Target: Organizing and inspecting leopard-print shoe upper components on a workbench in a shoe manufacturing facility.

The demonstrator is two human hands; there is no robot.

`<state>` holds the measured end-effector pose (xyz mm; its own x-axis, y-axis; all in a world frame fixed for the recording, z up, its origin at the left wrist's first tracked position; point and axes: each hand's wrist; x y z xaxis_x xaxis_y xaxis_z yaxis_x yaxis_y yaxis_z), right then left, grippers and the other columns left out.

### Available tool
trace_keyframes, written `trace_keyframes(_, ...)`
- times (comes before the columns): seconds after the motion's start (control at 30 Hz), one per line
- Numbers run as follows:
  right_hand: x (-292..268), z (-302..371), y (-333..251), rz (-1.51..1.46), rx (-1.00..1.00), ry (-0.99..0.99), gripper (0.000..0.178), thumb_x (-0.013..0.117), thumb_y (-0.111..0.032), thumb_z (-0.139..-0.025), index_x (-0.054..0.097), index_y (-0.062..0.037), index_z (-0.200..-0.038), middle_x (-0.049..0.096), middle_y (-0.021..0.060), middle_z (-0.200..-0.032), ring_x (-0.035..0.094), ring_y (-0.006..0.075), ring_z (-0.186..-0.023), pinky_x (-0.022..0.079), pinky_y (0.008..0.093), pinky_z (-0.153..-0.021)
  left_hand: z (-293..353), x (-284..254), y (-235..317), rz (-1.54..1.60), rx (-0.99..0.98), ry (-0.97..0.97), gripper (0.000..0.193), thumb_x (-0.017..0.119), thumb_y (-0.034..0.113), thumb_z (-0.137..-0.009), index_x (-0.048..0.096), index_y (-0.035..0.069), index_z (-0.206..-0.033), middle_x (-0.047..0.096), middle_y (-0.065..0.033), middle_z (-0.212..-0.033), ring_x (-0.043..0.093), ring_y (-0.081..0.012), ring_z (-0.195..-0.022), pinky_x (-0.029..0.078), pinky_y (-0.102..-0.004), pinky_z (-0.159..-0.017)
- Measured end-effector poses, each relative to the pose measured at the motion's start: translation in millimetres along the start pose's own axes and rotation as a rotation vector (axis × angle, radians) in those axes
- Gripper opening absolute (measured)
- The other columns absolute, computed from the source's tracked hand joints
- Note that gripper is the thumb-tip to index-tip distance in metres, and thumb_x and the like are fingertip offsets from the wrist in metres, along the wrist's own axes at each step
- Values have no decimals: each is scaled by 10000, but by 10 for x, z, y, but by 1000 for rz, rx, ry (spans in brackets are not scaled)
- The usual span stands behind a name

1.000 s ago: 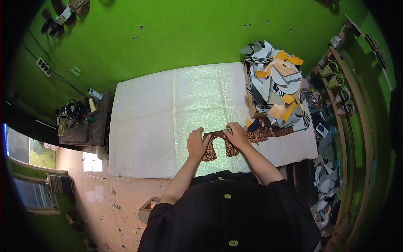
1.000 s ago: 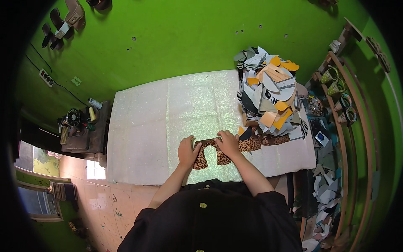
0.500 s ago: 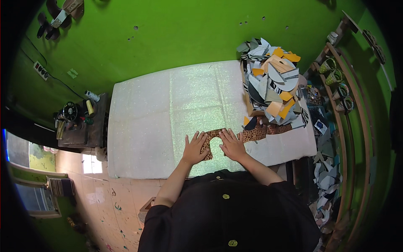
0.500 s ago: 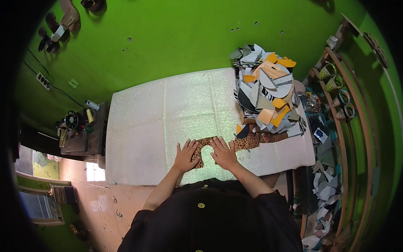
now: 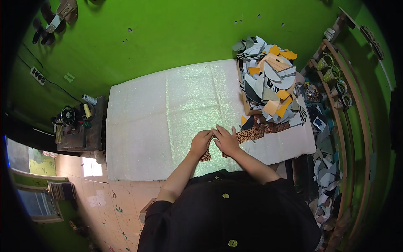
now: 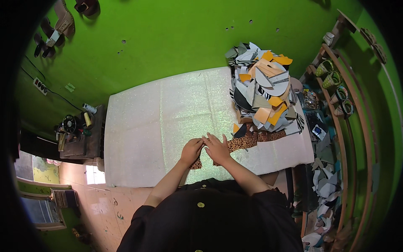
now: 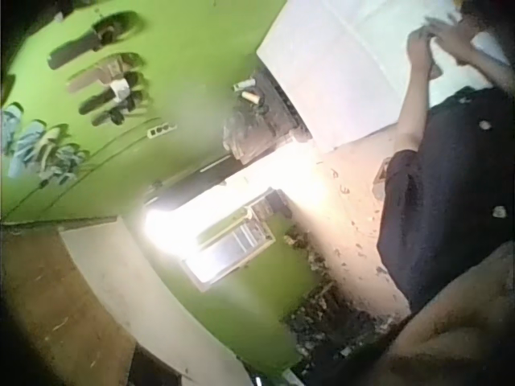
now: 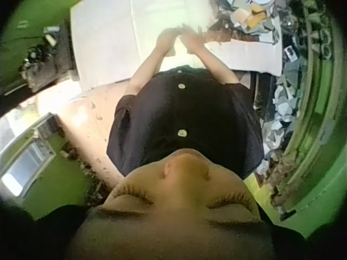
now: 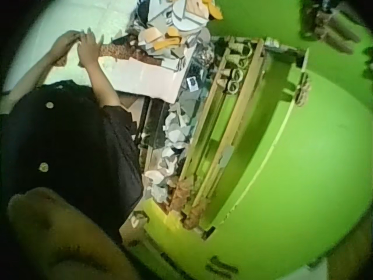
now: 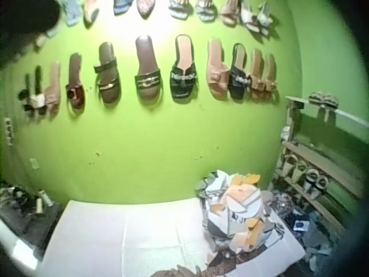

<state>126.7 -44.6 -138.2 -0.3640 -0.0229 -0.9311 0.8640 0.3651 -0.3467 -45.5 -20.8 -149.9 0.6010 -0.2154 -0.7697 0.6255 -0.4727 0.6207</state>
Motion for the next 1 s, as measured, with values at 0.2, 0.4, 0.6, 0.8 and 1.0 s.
trace_keyframes(0.2,240,34,140,80,-51,59,376,546,-278,-881,550,-141,-1231,494,53,-1329,434,210,-1253,205,614,-1028,110,118,79,-230,26,28,368,533,197,-891,520,15,-1211,517,-148,-1296,490,-304,-1185,379,-480,-981)
trace_keyframes(0.4,-65,225,141,-5,110,169,362,557,-280,-869,564,-140,-1203,471,67,-1309,418,231,-1242,143,675,-1001,132,76,97,-289,-21,-56,430,449,273,-938,465,59,-1310,464,-115,-1362,402,-254,-1283,262,-534,-1057)
trace_keyframes(0.6,-251,381,736,45,937,546,411,668,-309,-781,551,-138,-1136,469,60,-1227,367,284,-1224,196,603,-963,-6,-114,392,-246,-85,125,426,430,272,-938,459,109,-1330,415,-124,-1401,327,-330,-1324,160,-618,-1052)
trace_keyframes(0.8,-650,350,684,35,672,526,181,653,-259,-774,612,-122,-885,545,24,-1109,430,238,-1137,232,542,-947,-312,-307,790,-176,46,238,446,556,254,-873,496,101,-1288,421,-157,-1374,336,-361,-1300,165,-583,-1057)
trace_keyframes(1.0,-1251,208,233,-397,72,192,152,576,-112,-802,659,-126,-928,647,38,-866,607,214,-844,329,385,-931,-533,-755,1258,27,310,23,729,695,210,-679,411,79,-1337,400,-179,-1334,378,-358,-1246,293,-480,-1037)
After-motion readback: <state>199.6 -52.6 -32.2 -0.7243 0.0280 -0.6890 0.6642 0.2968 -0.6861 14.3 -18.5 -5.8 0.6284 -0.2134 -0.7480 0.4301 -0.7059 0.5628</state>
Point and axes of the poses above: each hand's wrist, its own z-axis away from the middle knuckle, its own x-axis out of the palm, y = z × x
